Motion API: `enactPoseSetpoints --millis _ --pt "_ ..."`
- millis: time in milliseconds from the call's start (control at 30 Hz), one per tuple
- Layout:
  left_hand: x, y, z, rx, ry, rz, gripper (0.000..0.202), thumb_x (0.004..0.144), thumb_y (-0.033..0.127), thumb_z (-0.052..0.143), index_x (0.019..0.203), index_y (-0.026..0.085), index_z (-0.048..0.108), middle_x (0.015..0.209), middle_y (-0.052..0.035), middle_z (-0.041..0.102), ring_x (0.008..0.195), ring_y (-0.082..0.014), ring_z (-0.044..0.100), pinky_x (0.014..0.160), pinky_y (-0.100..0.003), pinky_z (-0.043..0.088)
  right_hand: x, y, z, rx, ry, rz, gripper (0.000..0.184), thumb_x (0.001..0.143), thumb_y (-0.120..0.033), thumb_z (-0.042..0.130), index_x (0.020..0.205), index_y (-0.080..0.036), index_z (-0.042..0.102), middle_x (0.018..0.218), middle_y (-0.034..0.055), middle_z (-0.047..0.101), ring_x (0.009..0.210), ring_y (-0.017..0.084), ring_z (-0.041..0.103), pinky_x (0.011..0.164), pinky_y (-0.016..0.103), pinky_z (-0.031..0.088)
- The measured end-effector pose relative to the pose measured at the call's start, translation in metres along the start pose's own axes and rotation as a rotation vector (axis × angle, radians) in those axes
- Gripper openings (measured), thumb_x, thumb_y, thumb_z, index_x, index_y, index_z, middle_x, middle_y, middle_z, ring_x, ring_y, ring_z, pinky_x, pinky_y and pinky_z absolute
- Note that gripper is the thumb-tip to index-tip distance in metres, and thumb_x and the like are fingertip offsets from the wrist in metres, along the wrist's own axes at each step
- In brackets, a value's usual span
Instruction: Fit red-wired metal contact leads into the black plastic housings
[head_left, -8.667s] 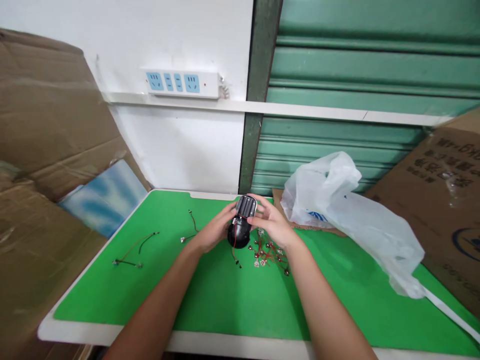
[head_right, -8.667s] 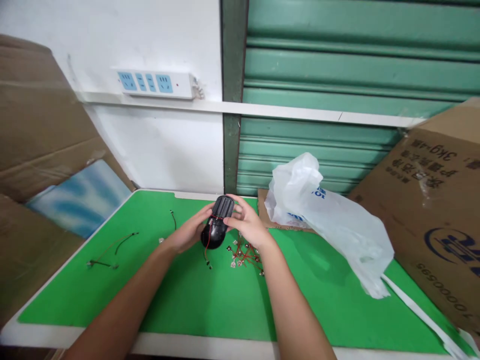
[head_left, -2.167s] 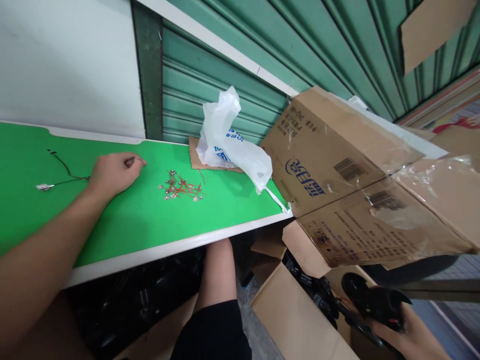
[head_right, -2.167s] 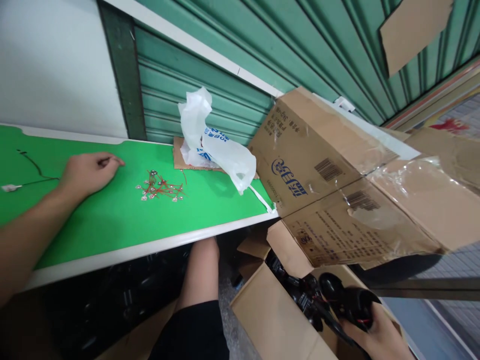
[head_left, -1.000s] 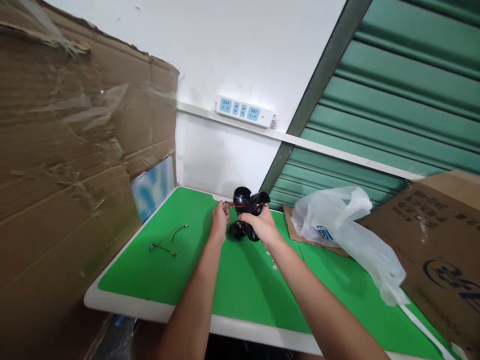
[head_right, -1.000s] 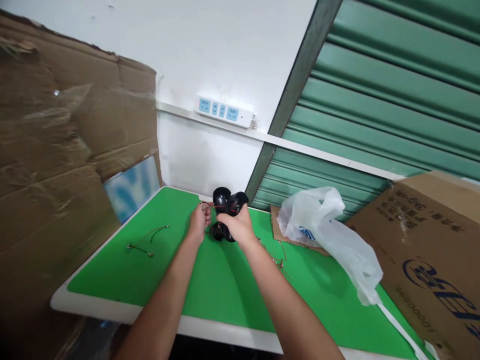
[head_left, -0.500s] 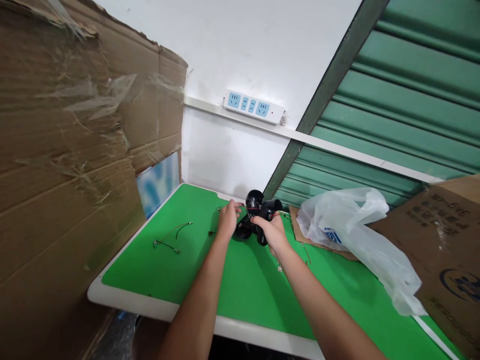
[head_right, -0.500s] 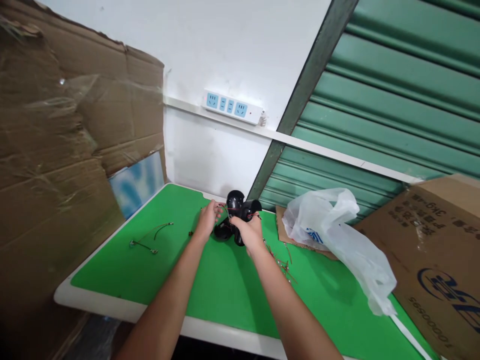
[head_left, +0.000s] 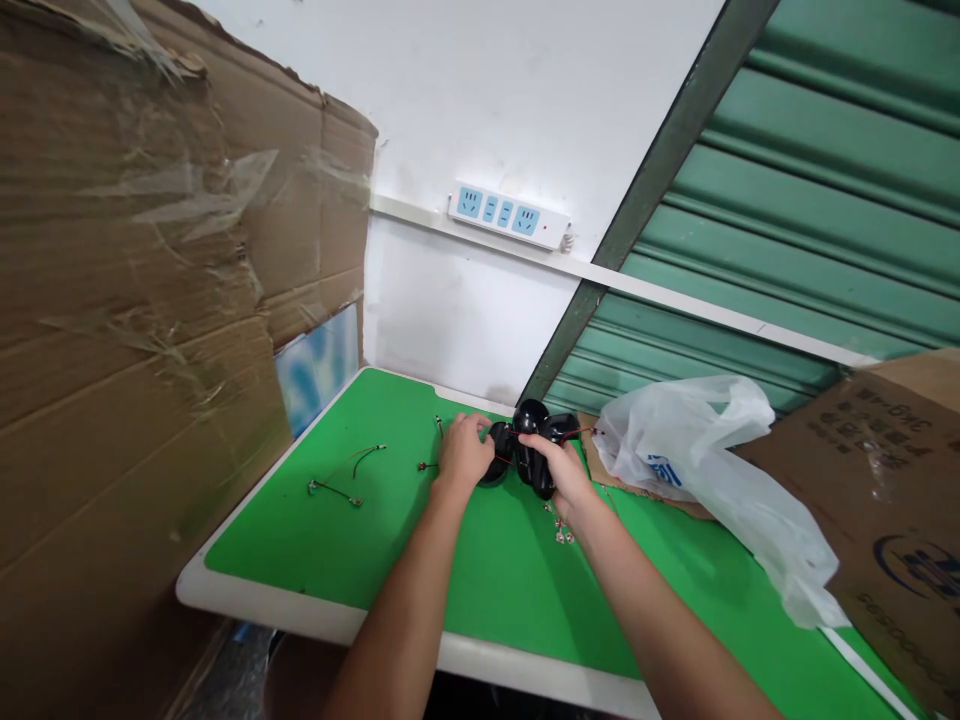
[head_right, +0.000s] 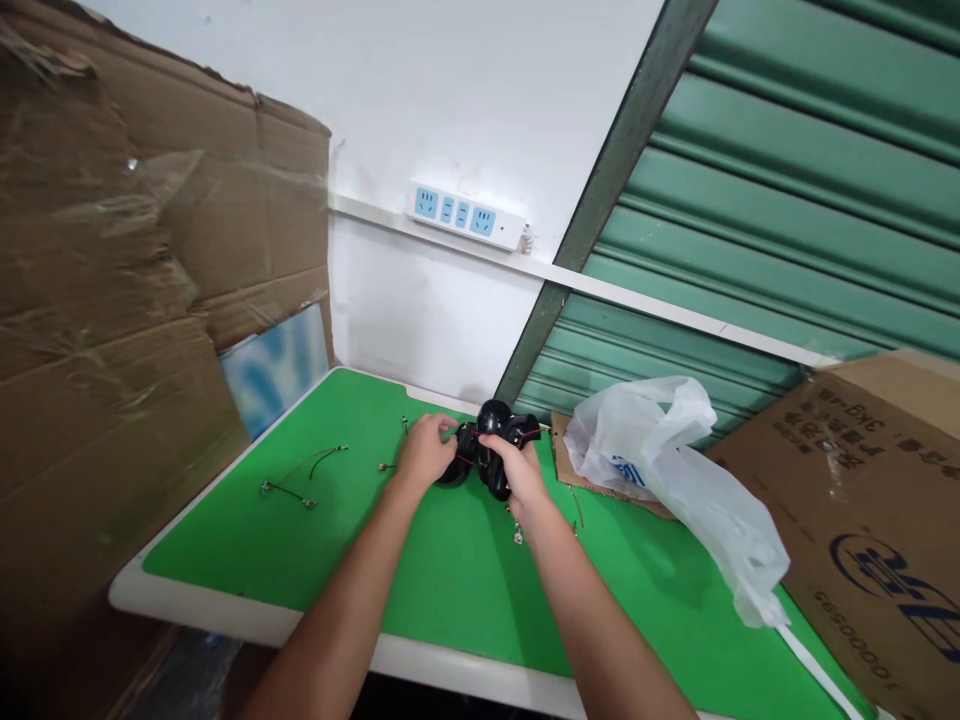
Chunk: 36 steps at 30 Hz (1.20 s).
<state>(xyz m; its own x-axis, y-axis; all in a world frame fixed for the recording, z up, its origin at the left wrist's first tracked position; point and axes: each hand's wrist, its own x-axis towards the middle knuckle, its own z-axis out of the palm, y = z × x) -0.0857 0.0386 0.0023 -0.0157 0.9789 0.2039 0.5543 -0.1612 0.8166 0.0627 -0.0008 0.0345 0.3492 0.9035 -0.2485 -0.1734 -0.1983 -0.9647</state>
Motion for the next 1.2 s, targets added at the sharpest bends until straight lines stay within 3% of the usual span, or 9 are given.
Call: enactPoseSetpoints --millis 233,467,667,900,1033,1200 --pt "0.0 -0.002 0.004 -0.023 -0.017 0.023 0.031 0.084 0.007 0.055 0.109 0.017 0.072 0.112 -0.0116 0.065 0.096 -0.0205 0.064 0.092 -0.033 0.049 0.004 0.002 -0.009 -0.057 -0.016 0.101 0.039 0.069 -0.033 0.081 0.101 -0.015 0.068 0.086 0.0083 0.075 0.068 0.019 0.069 0.048 0.026 0.054" --pt "0.002 -0.004 0.008 -0.095 -0.049 0.044 0.029 0.082 0.009 0.058 0.107 0.016 0.072 0.109 -0.0107 0.067 0.092 -0.0179 0.064 0.093 -0.031 0.051 -0.001 0.003 -0.02 -0.237 -0.023 0.035 0.061 0.06 -0.04 0.089 0.112 -0.02 0.065 0.101 0.0094 0.076 0.085 0.026 0.071 0.048 0.029 0.054" --pt "0.002 0.0 0.007 -0.146 -0.046 0.038 0.028 0.083 0.01 0.056 0.105 0.016 0.073 0.109 -0.0094 0.071 0.094 -0.0167 0.066 0.094 -0.028 0.051 -0.002 0.008 -0.03 -0.56 0.118 -0.125 0.076 0.051 -0.053 0.093 0.112 -0.017 0.063 0.111 0.011 0.074 0.101 0.029 0.07 0.082 0.036 0.056" --pt "0.002 0.003 0.007 -0.209 -0.025 0.045 0.028 0.092 0.014 0.047 0.101 0.019 0.074 0.107 -0.0063 0.075 0.1 -0.0157 0.068 0.096 -0.027 0.051 -0.014 0.011 -0.036 -0.682 0.1 -0.219 0.081 0.062 -0.061 0.084 0.125 -0.016 0.06 0.121 0.0151 0.071 0.111 0.034 0.067 0.096 0.044 0.051" --pt "0.002 0.002 0.009 -0.228 -0.021 0.052 0.025 0.091 0.014 0.05 0.099 0.019 0.074 0.106 -0.0063 0.075 0.099 -0.0158 0.069 0.096 -0.028 0.051 -0.029 0.013 -0.04 -0.671 0.193 -0.215 0.107 0.059 -0.059 0.086 0.147 -0.012 0.047 0.143 0.0221 0.057 0.129 0.039 0.058 0.108 0.046 0.044" --pt "0.001 0.003 0.008 -0.238 -0.022 0.058 0.024 0.091 0.015 0.052 0.099 0.018 0.074 0.105 -0.0066 0.076 0.095 -0.0162 0.069 0.093 -0.028 0.052 -0.051 0.034 -0.047 -0.657 0.123 -0.32 0.109 0.076 -0.058 0.074 0.161 -0.011 0.025 0.153 0.0215 0.048 0.135 0.037 0.054 0.113 0.049 0.04"
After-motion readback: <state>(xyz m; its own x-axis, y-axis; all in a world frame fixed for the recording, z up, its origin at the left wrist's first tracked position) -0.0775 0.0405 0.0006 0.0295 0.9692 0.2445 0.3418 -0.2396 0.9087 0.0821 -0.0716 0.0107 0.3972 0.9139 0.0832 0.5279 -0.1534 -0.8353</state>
